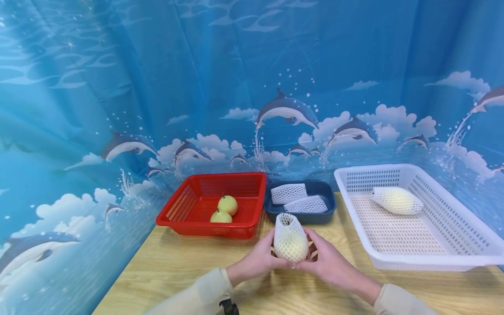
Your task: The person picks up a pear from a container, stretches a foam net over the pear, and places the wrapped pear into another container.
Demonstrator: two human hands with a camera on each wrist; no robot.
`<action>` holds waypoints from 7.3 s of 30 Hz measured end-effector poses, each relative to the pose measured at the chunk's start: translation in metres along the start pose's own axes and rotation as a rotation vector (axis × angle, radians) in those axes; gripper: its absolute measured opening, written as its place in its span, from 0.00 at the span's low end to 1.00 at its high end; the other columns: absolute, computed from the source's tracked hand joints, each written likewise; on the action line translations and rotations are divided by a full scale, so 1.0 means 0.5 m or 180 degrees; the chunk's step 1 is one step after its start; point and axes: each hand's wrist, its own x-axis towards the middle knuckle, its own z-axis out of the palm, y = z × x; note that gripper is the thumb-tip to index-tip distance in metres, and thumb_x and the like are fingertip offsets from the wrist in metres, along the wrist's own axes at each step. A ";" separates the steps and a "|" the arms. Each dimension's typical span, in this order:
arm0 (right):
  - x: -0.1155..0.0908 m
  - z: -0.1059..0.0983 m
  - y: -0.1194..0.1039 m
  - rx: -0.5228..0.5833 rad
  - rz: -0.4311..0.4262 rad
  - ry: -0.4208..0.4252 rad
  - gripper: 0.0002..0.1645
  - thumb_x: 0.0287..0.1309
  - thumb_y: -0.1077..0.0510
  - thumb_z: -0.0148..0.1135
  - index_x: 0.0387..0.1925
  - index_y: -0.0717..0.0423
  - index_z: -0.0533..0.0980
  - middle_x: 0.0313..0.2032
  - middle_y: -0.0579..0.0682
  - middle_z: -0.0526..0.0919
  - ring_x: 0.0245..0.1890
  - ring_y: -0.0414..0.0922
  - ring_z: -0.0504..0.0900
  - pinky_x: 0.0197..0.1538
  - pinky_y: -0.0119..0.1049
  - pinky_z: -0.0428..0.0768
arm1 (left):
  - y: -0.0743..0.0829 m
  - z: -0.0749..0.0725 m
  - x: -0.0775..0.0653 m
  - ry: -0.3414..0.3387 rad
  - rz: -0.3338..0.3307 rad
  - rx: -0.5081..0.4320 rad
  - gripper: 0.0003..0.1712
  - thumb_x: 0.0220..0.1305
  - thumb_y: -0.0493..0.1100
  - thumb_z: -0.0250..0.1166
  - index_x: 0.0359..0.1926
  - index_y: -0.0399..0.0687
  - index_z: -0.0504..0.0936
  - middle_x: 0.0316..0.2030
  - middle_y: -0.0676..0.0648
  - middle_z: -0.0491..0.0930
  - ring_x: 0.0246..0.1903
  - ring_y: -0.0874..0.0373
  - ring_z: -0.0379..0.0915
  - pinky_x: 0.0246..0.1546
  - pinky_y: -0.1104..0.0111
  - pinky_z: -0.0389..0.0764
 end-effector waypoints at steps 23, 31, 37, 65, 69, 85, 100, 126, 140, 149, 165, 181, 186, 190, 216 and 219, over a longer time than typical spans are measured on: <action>-0.003 -0.019 0.002 0.0564 -0.0100 -0.0660 0.52 0.64 0.61 0.64 0.78 0.64 0.44 0.70 0.72 0.61 0.59 0.33 0.76 0.58 0.31 0.78 | 0.000 -0.017 -0.013 -0.0499 0.0011 -0.0395 0.46 0.52 0.38 0.72 0.71 0.61 0.63 0.59 0.59 0.73 0.55 0.67 0.72 0.52 0.74 0.78; 0.000 -0.008 -0.009 0.0196 -0.0274 -0.0175 0.46 0.60 0.58 0.69 0.74 0.64 0.57 0.65 0.65 0.72 0.55 0.33 0.78 0.56 0.30 0.78 | 0.000 -0.019 -0.011 -0.0333 0.0077 -0.0210 0.42 0.53 0.38 0.74 0.69 0.61 0.69 0.55 0.58 0.71 0.47 0.64 0.73 0.46 0.73 0.80; 0.003 -0.005 -0.015 0.0056 -0.0010 0.0100 0.48 0.58 0.55 0.72 0.73 0.63 0.58 0.64 0.64 0.72 0.56 0.44 0.79 0.54 0.30 0.78 | 0.015 -0.010 -0.014 -0.0093 0.0126 -0.0082 0.49 0.52 0.39 0.75 0.72 0.64 0.62 0.52 0.58 0.72 0.43 0.64 0.72 0.38 0.72 0.82; 0.005 -0.032 -0.025 0.1004 0.0258 -0.0550 0.41 0.76 0.56 0.49 0.78 0.65 0.43 0.68 0.74 0.64 0.54 0.32 0.77 0.52 0.36 0.81 | 0.015 -0.010 -0.023 -0.0116 0.0349 -0.0368 0.47 0.51 0.41 0.75 0.70 0.63 0.63 0.58 0.58 0.71 0.50 0.64 0.75 0.50 0.68 0.82; 0.005 -0.033 -0.029 0.1061 0.0127 -0.0741 0.38 0.77 0.58 0.46 0.78 0.65 0.44 0.69 0.69 0.63 0.57 0.34 0.77 0.54 0.36 0.80 | 0.014 -0.014 -0.024 -0.0182 0.0476 -0.0297 0.46 0.52 0.43 0.75 0.71 0.64 0.64 0.59 0.57 0.68 0.52 0.65 0.72 0.50 0.70 0.81; 0.017 -0.013 -0.045 0.0597 0.0663 0.0058 0.43 0.67 0.53 0.63 0.75 0.58 0.55 0.58 0.62 0.79 0.55 0.48 0.80 0.53 0.36 0.79 | 0.030 -0.006 -0.026 0.0300 0.0141 0.0222 0.49 0.52 0.47 0.78 0.72 0.65 0.64 0.53 0.59 0.70 0.45 0.63 0.73 0.37 0.73 0.82; 0.010 0.014 -0.058 0.0832 0.0577 0.0048 0.49 0.61 0.59 0.69 0.75 0.61 0.51 0.57 0.65 0.78 0.52 0.46 0.80 0.49 0.34 0.82 | 0.031 0.000 -0.023 0.0501 0.0129 0.0262 0.43 0.49 0.54 0.80 0.64 0.60 0.70 0.52 0.60 0.72 0.50 0.66 0.71 0.49 0.74 0.78; 0.013 -0.033 -0.033 0.1121 0.0241 -0.0863 0.50 0.71 0.59 0.56 0.79 0.63 0.37 0.71 0.75 0.57 0.64 0.44 0.74 0.58 0.30 0.77 | 0.034 -0.018 -0.023 -0.0209 0.0281 -0.0378 0.47 0.51 0.35 0.69 0.72 0.57 0.61 0.58 0.57 0.73 0.52 0.64 0.75 0.51 0.72 0.80; 0.006 -0.022 -0.030 0.0723 0.0138 -0.0334 0.48 0.67 0.58 0.61 0.76 0.69 0.45 0.62 0.72 0.71 0.52 0.36 0.81 0.52 0.32 0.82 | 0.040 -0.003 -0.033 -0.0059 0.0418 0.0399 0.49 0.56 0.40 0.70 0.75 0.64 0.58 0.58 0.55 0.67 0.47 0.67 0.71 0.43 0.74 0.81; 0.008 -0.007 -0.042 0.0565 0.0360 -0.0045 0.46 0.64 0.57 0.66 0.75 0.65 0.53 0.61 0.66 0.74 0.53 0.47 0.81 0.50 0.32 0.82 | 0.046 0.019 -0.025 0.0385 0.0377 0.0573 0.51 0.50 0.60 0.78 0.71 0.69 0.61 0.62 0.61 0.69 0.56 0.66 0.68 0.56 0.69 0.75; 0.005 -0.048 -0.033 0.1087 0.0185 -0.0799 0.42 0.74 0.58 0.49 0.78 0.62 0.42 0.71 0.76 0.57 0.57 0.33 0.77 0.54 0.40 0.81 | 0.038 0.001 -0.029 0.0064 0.0338 -0.0454 0.46 0.49 0.36 0.73 0.68 0.60 0.63 0.57 0.57 0.73 0.54 0.64 0.74 0.52 0.74 0.78; 0.001 -0.043 -0.035 0.1223 0.0006 -0.0813 0.49 0.68 0.63 0.57 0.77 0.67 0.39 0.64 0.74 0.67 0.58 0.38 0.79 0.57 0.34 0.79 | 0.035 0.000 -0.033 -0.0048 0.0596 -0.0080 0.47 0.55 0.33 0.67 0.75 0.57 0.61 0.59 0.55 0.66 0.55 0.65 0.71 0.56 0.74 0.77; 0.005 -0.038 -0.038 0.0841 0.0106 -0.0309 0.49 0.64 0.61 0.64 0.76 0.68 0.47 0.61 0.71 0.71 0.51 0.35 0.81 0.50 0.35 0.83 | 0.046 0.006 -0.036 0.0208 0.0588 0.0386 0.48 0.57 0.41 0.70 0.76 0.58 0.58 0.61 0.56 0.67 0.55 0.65 0.69 0.53 0.70 0.79; 0.007 -0.030 -0.040 0.0631 0.0238 -0.0078 0.49 0.61 0.59 0.68 0.75 0.65 0.51 0.60 0.68 0.74 0.49 0.36 0.82 0.49 0.33 0.82 | 0.051 0.012 -0.035 0.0255 0.0476 0.0562 0.49 0.55 0.54 0.75 0.74 0.67 0.58 0.59 0.59 0.68 0.54 0.68 0.67 0.51 0.69 0.80; 0.001 -0.064 -0.031 0.1350 0.0187 -0.1102 0.51 0.71 0.61 0.54 0.78 0.62 0.32 0.74 0.76 0.46 0.65 0.34 0.71 0.60 0.31 0.76 | 0.043 0.005 -0.031 0.0049 0.0651 0.0096 0.43 0.51 0.44 0.77 0.68 0.59 0.68 0.57 0.58 0.74 0.53 0.67 0.72 0.54 0.71 0.79; -0.004 -0.065 -0.027 0.1344 0.0159 -0.1149 0.51 0.71 0.61 0.54 0.78 0.65 0.32 0.74 0.78 0.43 0.65 0.35 0.71 0.60 0.30 0.75 | 0.040 0.000 -0.031 -0.0079 0.0684 -0.0057 0.43 0.52 0.41 0.76 0.68 0.57 0.67 0.59 0.57 0.72 0.54 0.67 0.72 0.56 0.71 0.78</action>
